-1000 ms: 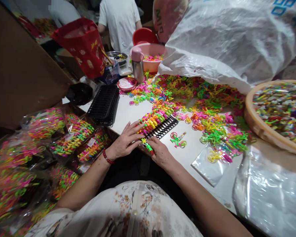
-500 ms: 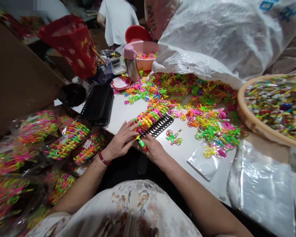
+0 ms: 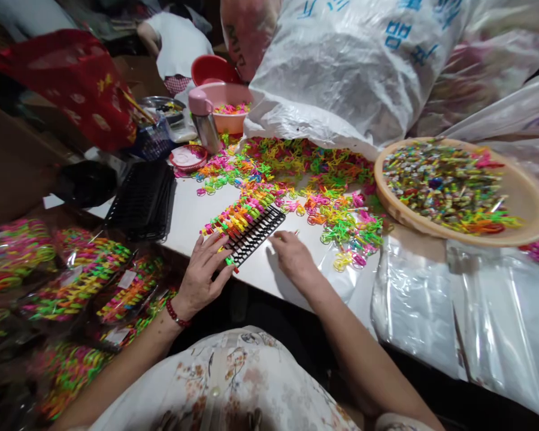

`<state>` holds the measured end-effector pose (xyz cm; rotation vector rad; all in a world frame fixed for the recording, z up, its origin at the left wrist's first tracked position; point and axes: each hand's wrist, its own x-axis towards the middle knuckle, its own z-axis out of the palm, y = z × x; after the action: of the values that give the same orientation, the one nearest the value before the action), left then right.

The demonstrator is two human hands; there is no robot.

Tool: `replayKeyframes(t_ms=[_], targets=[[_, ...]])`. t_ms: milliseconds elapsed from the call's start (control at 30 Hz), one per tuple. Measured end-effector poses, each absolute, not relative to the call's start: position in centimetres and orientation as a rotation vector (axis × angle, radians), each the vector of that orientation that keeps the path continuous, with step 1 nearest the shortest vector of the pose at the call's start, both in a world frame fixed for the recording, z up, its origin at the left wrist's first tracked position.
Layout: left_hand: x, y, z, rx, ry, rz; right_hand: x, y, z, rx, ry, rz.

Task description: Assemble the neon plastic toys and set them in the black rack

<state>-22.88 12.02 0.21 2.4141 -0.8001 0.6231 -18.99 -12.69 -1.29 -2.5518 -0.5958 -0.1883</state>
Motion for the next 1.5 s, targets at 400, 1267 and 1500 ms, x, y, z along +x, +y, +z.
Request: replayKeyframes(t_ms=[400, 1267, 1500], targets=[[-22.2, 13.5, 0.3, 2.367, -0.774, 0.582, -18.6, -13.2, -1.7, -2.598, -0.650, -0.046], [-22.1, 14.6, -0.4, 2.319, -0.786, 0.597, -17.7, -4.9, -1.9, -1.969, -0.826, 0.223], [-22.1, 14.8, -0.1, 2.317, -0.781, 0.551, -17.6, -5.0, -1.3, -1.985, -0.804, 0.246]])
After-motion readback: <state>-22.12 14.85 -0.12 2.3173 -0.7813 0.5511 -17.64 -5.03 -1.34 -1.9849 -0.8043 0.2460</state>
